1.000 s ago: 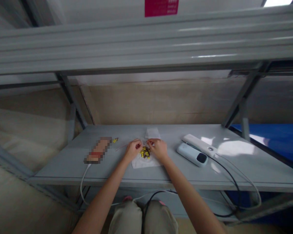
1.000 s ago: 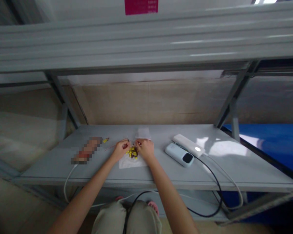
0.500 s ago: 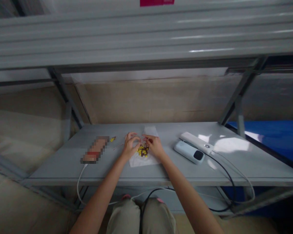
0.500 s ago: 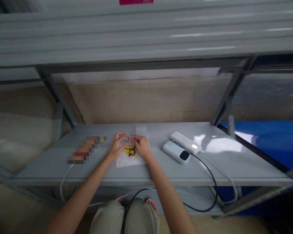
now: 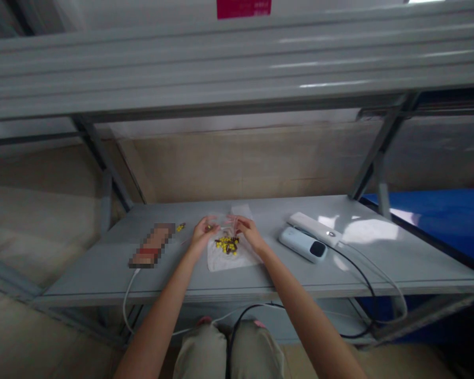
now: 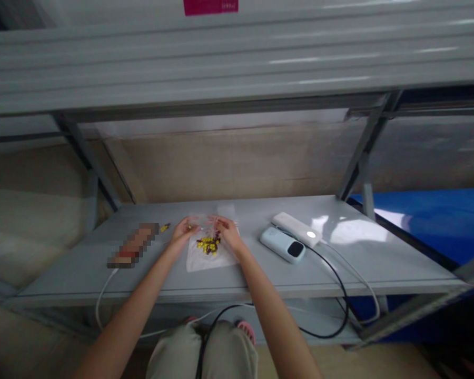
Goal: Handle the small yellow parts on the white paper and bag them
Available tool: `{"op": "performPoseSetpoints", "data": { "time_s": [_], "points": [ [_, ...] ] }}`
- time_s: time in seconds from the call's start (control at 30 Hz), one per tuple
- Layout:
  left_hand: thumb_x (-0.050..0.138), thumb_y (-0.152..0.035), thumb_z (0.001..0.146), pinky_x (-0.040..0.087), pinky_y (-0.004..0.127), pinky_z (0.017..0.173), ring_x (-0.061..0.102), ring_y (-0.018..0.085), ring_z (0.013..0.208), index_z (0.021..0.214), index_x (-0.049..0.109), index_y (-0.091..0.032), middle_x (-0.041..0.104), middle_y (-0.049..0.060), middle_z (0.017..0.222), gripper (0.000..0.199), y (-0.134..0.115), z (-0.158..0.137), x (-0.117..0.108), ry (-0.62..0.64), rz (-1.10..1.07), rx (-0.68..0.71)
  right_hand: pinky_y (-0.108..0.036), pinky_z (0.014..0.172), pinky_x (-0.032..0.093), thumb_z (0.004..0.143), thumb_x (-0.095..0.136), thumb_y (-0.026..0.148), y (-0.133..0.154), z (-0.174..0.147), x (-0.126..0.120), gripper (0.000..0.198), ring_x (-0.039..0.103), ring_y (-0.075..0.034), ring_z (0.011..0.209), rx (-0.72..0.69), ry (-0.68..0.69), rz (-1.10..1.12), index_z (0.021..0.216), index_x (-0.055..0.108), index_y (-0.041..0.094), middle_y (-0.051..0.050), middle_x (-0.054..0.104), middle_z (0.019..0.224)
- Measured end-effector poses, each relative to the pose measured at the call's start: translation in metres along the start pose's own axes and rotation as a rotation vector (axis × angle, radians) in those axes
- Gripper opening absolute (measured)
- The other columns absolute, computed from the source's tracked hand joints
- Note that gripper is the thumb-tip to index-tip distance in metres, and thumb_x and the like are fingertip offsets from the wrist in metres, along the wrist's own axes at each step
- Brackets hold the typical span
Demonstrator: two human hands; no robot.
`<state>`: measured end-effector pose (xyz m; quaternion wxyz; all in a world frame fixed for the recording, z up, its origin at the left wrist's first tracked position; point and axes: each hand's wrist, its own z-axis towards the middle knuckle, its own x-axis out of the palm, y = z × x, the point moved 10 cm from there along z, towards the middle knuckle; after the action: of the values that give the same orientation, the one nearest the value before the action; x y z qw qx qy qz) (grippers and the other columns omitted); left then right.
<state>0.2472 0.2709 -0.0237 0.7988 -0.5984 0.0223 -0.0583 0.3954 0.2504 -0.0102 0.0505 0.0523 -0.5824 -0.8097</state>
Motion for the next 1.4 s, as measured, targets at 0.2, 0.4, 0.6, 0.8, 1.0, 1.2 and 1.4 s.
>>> {"op": "performPoseSetpoints", "data": {
  "time_s": [0.2, 0.4, 0.6, 0.8, 1.0, 1.2, 1.4],
  "points": [
    [0.071, -0.03, 0.055, 0.04, 0.02, 0.059, 0.055, 0.01, 0.062, 0.087, 0.059, -0.016, 0.063, 0.001, 0.075, 0.037, -0.009, 0.002, -0.013, -0.111, 0.159, 0.114, -0.025, 0.063, 0.048, 0.076, 0.05, 0.039, -0.009, 0.003, -0.012, 0.033, 0.061, -0.014, 0.069, 0.015, -0.064, -0.121, 0.092, 0.064, 0.015, -0.008, 0.067, 0.092],
    [0.071, -0.029, 0.059, 0.041, 0.02, 0.057, 0.056, 0.011, 0.062, 0.099, 0.06, -0.016, 0.062, 0.0, 0.07, 0.043, -0.019, -0.002, -0.017, -0.141, 0.18, 0.167, -0.026, 0.064, 0.046, 0.074, 0.057, 0.04, -0.023, 0.002, -0.024, 0.029, 0.061, -0.016, 0.067, 0.06, -0.114, -0.43, 0.084, 0.069, 0.015, -0.006, 0.069, 0.075],
    [0.075, -0.028, 0.055, 0.044, 0.023, 0.064, 0.059, 0.013, 0.069, 0.107, 0.058, -0.015, 0.067, 0.004, 0.077, 0.056, -0.02, -0.003, -0.005, -0.032, 0.078, 0.134, -0.025, 0.068, 0.044, 0.074, 0.06, 0.041, -0.022, -0.007, -0.019, 0.025, 0.061, -0.016, 0.074, 0.012, 0.004, -0.733, 0.081, 0.071, 0.021, -0.004, 0.07, 0.085],
    [0.078, -0.021, 0.046, 0.045, 0.026, 0.073, 0.059, 0.016, 0.08, 0.107, 0.061, -0.017, 0.067, 0.008, 0.095, 0.063, -0.007, -0.003, 0.009, 0.073, 0.14, 0.072, -0.025, 0.069, 0.044, 0.075, 0.059, 0.04, -0.027, -0.005, -0.021, 0.024, 0.061, -0.017, 0.077, -0.019, 0.051, -0.727, 0.079, 0.072, 0.02, -0.005, 0.071, 0.086],
    [0.072, -0.019, 0.053, 0.041, 0.025, 0.063, 0.052, 0.013, 0.062, 0.07, 0.07, -0.018, 0.065, 0.002, 0.068, 0.017, -0.009, -0.006, 0.007, 0.047, 0.466, 0.192, -0.026, 0.072, 0.044, 0.076, 0.057, 0.039, -0.032, -0.001, -0.022, 0.025, 0.061, -0.018, 0.079, -0.012, 0.075, -0.671, 0.08, 0.072, 0.019, -0.005, 0.071, 0.086],
    [0.071, -0.02, 0.055, 0.04, 0.024, 0.058, 0.051, 0.013, 0.056, 0.071, 0.071, -0.018, 0.067, 0.002, 0.065, 0.016, -0.004, -0.006, -0.001, -0.003, 0.502, 0.149, -0.026, 0.074, 0.045, 0.077, 0.056, 0.04, -0.031, 0.0, -0.024, 0.026, 0.062, -0.018, 0.083, -0.031, 0.034, -0.606, 0.079, 0.072, 0.02, -0.004, 0.071, 0.086],
    [0.07, -0.019, 0.055, 0.039, 0.024, 0.055, 0.051, 0.013, 0.053, 0.064, 0.07, -0.018, 0.066, 0.002, 0.061, 0.009, -0.009, -0.005, -0.008, -0.063, 0.485, 0.158, -0.026, 0.073, 0.044, 0.076, 0.058, 0.036, -0.024, -0.002, -0.022, 0.023, 0.061, -0.018, 0.082, -0.078, 0.021, -0.57, 0.08, 0.072, 0.018, -0.005, 0.07, 0.085]
  ]
}}
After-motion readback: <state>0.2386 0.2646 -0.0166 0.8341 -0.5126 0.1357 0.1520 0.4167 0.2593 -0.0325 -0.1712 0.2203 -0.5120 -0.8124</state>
